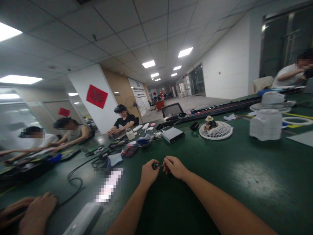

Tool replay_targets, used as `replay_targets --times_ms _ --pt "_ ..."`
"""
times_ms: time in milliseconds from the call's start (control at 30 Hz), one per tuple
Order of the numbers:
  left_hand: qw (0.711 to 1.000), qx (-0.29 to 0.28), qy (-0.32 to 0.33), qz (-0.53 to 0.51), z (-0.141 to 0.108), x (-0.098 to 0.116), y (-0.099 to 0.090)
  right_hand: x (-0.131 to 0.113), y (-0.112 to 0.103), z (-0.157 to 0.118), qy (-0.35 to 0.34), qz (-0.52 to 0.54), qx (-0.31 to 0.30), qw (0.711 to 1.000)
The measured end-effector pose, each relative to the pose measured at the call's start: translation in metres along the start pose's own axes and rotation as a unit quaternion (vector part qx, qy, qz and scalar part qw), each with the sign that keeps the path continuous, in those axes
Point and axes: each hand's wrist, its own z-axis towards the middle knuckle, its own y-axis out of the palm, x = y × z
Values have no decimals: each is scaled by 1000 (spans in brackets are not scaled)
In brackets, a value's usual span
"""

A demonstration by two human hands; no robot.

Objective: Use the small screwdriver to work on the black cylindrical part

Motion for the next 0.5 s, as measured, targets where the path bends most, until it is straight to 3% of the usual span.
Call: replay_targets --times_ms 267,500 --pt "1000 -4 6 -5 -1 3 -1 -2 3 -4 -35 -12 15 999" --pt "1000 -6 17 6 -3 6 -2 1 -1 1 -16 4 15 1000"
